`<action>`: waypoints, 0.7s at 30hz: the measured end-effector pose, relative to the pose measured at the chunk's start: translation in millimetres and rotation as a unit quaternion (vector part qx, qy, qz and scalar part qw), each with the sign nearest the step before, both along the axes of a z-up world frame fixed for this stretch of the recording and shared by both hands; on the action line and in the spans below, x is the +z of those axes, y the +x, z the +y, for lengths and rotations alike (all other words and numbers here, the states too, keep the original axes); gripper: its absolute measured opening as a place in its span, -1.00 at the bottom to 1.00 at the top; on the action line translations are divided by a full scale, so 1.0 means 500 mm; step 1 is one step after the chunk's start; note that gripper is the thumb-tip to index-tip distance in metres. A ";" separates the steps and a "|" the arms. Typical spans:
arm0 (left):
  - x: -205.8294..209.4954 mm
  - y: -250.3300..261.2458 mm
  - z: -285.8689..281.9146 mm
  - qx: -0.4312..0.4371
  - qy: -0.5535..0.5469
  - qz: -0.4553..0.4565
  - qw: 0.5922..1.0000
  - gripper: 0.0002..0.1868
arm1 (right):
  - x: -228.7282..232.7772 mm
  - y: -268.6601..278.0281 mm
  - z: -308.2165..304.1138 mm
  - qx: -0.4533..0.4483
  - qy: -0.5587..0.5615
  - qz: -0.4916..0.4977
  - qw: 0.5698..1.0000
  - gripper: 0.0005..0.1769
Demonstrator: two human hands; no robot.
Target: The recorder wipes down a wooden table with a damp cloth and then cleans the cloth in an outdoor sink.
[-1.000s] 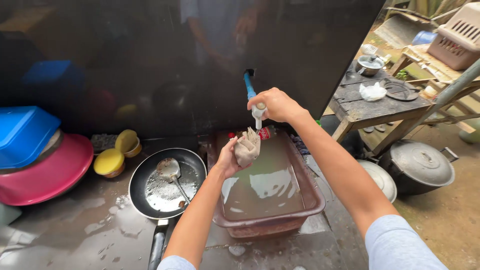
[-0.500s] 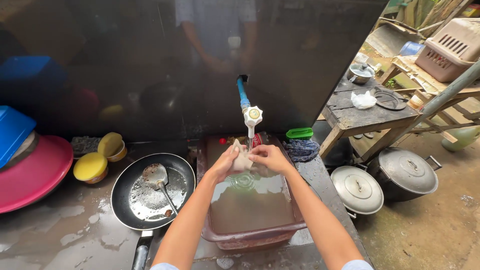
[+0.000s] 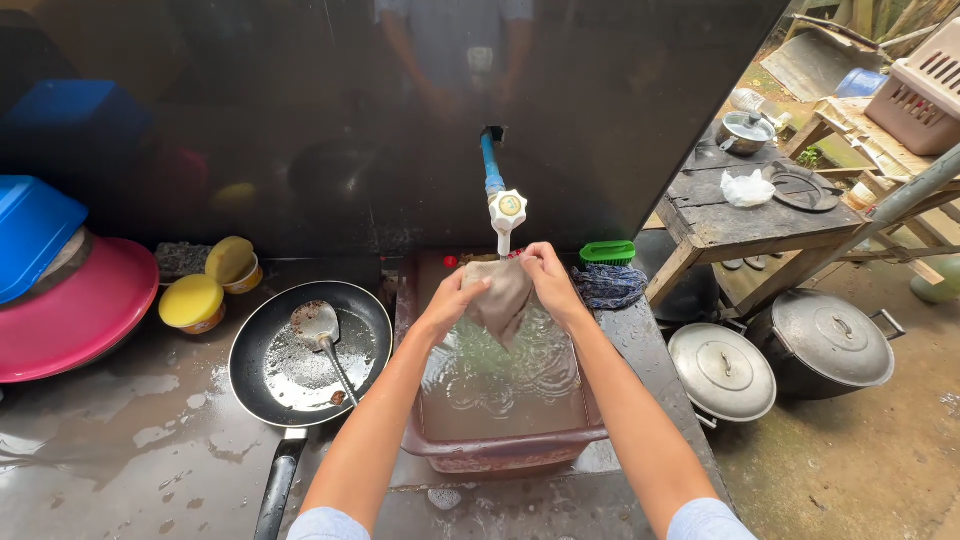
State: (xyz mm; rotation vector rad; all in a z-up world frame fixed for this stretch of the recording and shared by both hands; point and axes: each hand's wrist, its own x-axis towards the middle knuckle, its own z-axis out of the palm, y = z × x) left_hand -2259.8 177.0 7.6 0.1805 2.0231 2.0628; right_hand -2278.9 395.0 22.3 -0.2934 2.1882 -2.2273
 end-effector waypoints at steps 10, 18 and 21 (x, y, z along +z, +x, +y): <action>0.055 0.041 -0.034 0.011 0.164 -0.032 0.986 -0.55 | 0.052 0.048 0.035 0.073 0.033 -0.167 0.983 -0.66; -0.052 -0.012 -0.038 -0.011 0.079 0.007 0.997 -0.62 | -0.028 0.007 0.038 -0.027 -0.140 -0.124 0.982 -0.72; -0.004 -0.003 -0.014 0.022 0.194 0.013 0.981 -0.63 | 0.006 0.034 0.007 -0.040 -0.061 -0.126 0.989 -0.40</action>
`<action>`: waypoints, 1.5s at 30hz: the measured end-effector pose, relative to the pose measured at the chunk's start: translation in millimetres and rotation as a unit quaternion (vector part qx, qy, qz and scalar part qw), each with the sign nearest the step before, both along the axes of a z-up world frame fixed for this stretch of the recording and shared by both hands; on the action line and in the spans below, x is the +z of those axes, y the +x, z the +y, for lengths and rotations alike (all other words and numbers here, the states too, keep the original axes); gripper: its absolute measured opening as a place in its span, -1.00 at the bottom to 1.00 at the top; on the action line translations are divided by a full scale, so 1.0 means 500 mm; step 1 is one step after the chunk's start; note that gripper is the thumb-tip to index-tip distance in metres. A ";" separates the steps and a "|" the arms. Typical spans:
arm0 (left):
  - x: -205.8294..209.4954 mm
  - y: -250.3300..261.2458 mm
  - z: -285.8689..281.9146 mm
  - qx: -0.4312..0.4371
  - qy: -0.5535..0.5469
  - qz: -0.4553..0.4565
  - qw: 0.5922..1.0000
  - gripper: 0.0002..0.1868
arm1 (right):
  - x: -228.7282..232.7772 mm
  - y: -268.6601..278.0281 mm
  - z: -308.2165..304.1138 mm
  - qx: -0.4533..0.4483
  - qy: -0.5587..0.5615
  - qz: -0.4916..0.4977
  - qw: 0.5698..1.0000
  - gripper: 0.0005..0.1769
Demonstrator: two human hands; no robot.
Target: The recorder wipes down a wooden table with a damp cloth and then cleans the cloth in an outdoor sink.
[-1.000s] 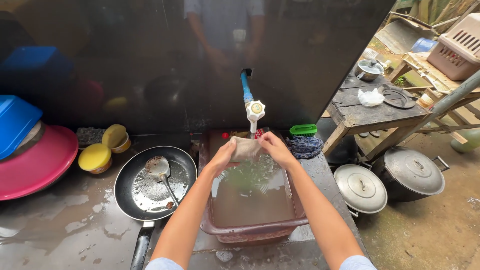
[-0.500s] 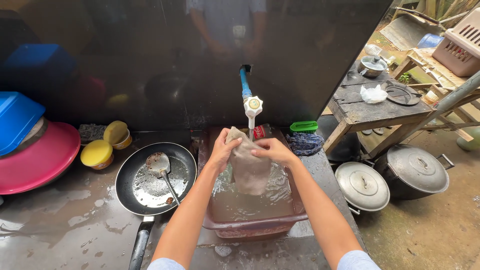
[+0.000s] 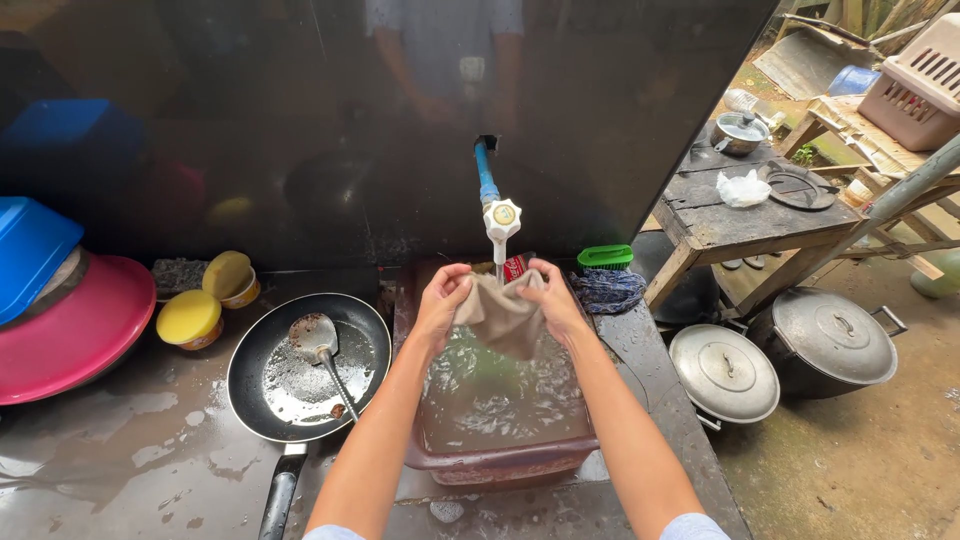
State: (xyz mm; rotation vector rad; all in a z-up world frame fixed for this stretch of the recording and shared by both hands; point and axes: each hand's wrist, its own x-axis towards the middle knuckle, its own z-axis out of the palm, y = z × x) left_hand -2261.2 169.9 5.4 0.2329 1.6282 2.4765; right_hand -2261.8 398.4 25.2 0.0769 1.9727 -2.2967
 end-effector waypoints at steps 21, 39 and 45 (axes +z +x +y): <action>-0.125 -0.094 0.049 0.070 -0.065 0.006 0.995 -0.57 | -0.017 -0.010 -0.067 -0.102 0.087 0.040 0.990 -0.74; -0.232 -0.155 0.156 0.071 0.168 -0.294 0.938 -0.60 | -0.033 0.033 -0.150 -0.212 0.256 0.091 0.939 -0.56; -0.212 -0.122 0.176 0.069 0.176 -0.282 0.941 -0.70 | -0.051 0.032 -0.156 -0.191 0.335 0.227 0.894 -0.51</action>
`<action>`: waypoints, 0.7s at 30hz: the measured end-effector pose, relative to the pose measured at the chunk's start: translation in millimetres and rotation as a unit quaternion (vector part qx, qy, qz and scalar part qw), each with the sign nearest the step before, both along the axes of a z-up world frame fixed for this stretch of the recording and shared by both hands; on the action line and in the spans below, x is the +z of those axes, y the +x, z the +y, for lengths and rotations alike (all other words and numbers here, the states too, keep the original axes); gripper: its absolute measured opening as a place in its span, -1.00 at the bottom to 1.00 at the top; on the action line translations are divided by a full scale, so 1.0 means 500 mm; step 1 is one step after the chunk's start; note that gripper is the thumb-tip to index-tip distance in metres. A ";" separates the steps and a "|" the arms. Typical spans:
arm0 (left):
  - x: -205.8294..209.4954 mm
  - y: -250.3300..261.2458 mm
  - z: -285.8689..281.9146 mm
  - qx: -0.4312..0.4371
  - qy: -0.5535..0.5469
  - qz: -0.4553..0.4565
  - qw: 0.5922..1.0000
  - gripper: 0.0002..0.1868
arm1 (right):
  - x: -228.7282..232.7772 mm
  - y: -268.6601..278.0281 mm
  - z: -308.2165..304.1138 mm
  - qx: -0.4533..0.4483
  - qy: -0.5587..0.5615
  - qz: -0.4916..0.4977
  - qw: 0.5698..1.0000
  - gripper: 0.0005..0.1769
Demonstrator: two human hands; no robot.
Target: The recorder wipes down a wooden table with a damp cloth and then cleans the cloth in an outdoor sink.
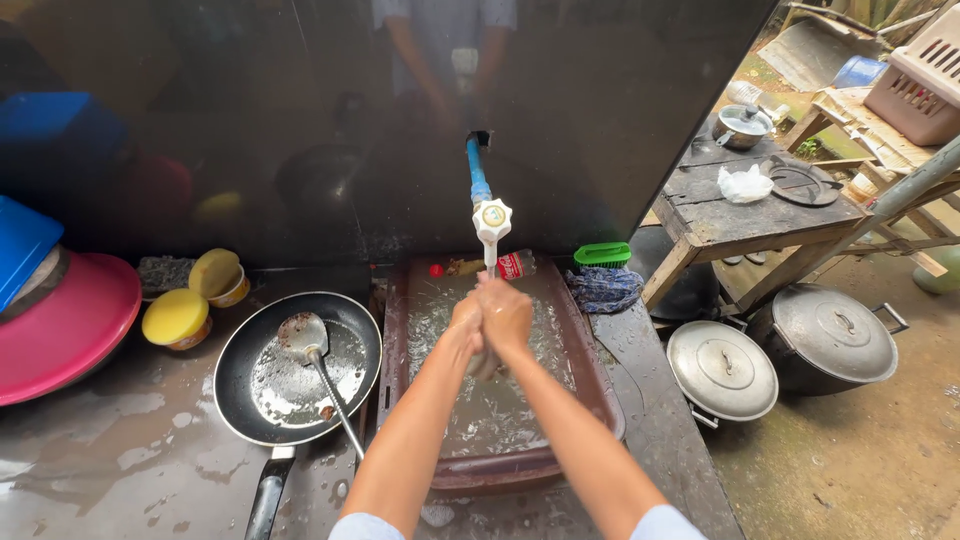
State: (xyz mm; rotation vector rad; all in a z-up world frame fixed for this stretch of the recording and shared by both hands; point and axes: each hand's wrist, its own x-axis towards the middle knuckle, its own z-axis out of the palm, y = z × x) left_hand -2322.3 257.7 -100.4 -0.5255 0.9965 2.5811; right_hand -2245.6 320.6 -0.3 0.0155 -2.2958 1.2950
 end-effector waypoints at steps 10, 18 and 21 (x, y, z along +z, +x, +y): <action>0.201 0.075 -0.123 -0.164 -0.181 0.243 0.939 -0.62 | 0.092 -0.018 0.131 0.174 0.047 -0.235 0.955 -0.53; 0.195 0.088 -0.155 -0.280 -0.347 0.281 0.850 -0.56 | 0.081 -0.033 0.194 0.307 -0.206 -0.131 0.920 -0.68; 0.184 0.095 -0.120 -0.179 -0.279 0.257 0.908 -0.62 | 0.047 -0.032 0.170 0.236 -0.287 -0.128 0.920 -0.70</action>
